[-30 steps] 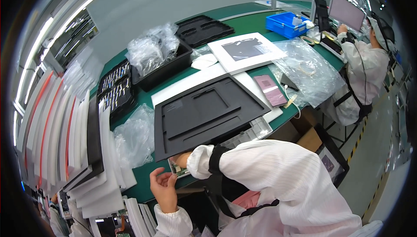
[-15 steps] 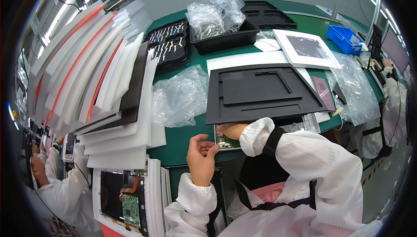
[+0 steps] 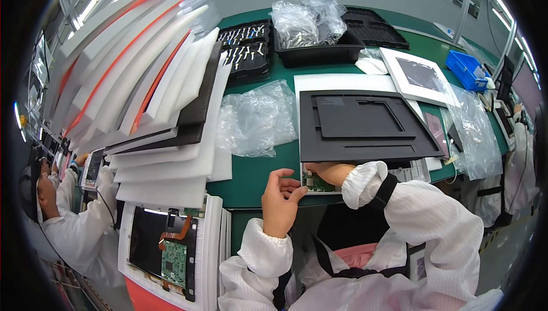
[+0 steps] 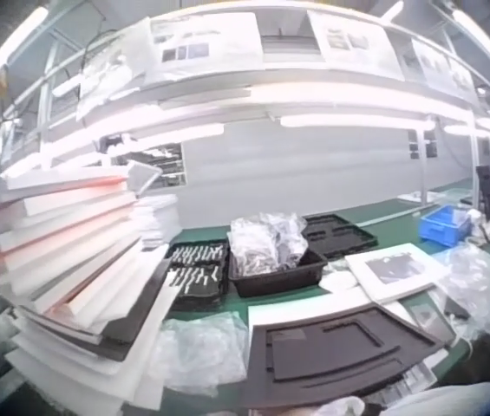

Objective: Manually assemble components of an electronic device including housing and circuit boards.

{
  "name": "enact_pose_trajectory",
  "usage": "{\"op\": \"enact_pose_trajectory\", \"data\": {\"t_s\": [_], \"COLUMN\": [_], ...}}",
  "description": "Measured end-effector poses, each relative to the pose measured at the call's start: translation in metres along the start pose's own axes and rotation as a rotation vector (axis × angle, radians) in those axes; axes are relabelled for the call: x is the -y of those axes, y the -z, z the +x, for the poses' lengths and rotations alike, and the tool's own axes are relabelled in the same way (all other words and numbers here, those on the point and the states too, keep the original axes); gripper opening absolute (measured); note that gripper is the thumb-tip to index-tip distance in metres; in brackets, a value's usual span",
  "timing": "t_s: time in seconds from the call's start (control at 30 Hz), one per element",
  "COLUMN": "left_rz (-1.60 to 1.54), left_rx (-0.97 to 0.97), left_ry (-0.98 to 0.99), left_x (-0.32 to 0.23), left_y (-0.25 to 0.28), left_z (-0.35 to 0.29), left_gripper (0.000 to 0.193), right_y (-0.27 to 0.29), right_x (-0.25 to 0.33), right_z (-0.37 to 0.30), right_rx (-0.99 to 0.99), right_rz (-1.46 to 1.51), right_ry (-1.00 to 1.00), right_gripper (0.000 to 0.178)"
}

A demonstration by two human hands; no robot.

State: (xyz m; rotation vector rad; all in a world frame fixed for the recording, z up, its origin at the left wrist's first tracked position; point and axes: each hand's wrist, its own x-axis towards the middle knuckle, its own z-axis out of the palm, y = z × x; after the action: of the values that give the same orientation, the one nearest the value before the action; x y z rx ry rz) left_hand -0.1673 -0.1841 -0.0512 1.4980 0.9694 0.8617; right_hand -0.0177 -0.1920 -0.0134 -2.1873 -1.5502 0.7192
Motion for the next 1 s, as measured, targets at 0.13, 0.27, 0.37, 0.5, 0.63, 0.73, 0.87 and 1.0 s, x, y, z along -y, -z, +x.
{"op": "enact_pose_trajectory", "data": {"t_s": [0.13,0.27,0.37,0.5,0.63,0.73,0.87,1.0], "left_rz": [0.011,0.263,0.300,0.269,0.283,0.337,0.357,0.338], "left_rx": [0.067,-0.016,-0.075,-0.076,-0.041,-0.011,-0.038,-0.066], "left_ry": [-0.022,-0.074,-0.140,-0.128,-0.101,-0.069,-0.102,-0.094], "left_x": [0.003,0.000,0.000,-0.003,-0.002,-0.004,-0.007,-0.006], "left_y": [0.004,-0.005,-0.008,-0.010,-0.004,-0.002,-0.008,-0.011], "left_z": [0.001,-0.005,-0.005,-0.005,-0.002,-0.003,-0.006,-0.006], "left_gripper": [0.049,0.057,0.059,0.059,0.061,0.062,0.064,0.063], "right_y": [-0.002,-0.005,-0.008,-0.010,-0.007,-0.003,-0.005,-0.007], "right_x": [-0.005,-0.005,-0.006,-0.008,0.000,-0.001,-0.008,-0.010], "right_z": [0.002,0.003,0.004,0.005,0.004,-0.002,-0.003,-0.003], "right_rx": [-0.044,-0.012,0.015,0.041,0.065,0.051,-0.009,0.055], "right_rz": [-0.027,-0.059,-0.080,-0.102,-0.168,-0.091,-0.079,-0.010], "right_ry": [0.049,0.035,0.018,-0.001,0.017,0.042,0.104,-0.047], "right_gripper": [0.027,0.027,0.028,0.028,0.028,0.027,0.027,0.029]}}
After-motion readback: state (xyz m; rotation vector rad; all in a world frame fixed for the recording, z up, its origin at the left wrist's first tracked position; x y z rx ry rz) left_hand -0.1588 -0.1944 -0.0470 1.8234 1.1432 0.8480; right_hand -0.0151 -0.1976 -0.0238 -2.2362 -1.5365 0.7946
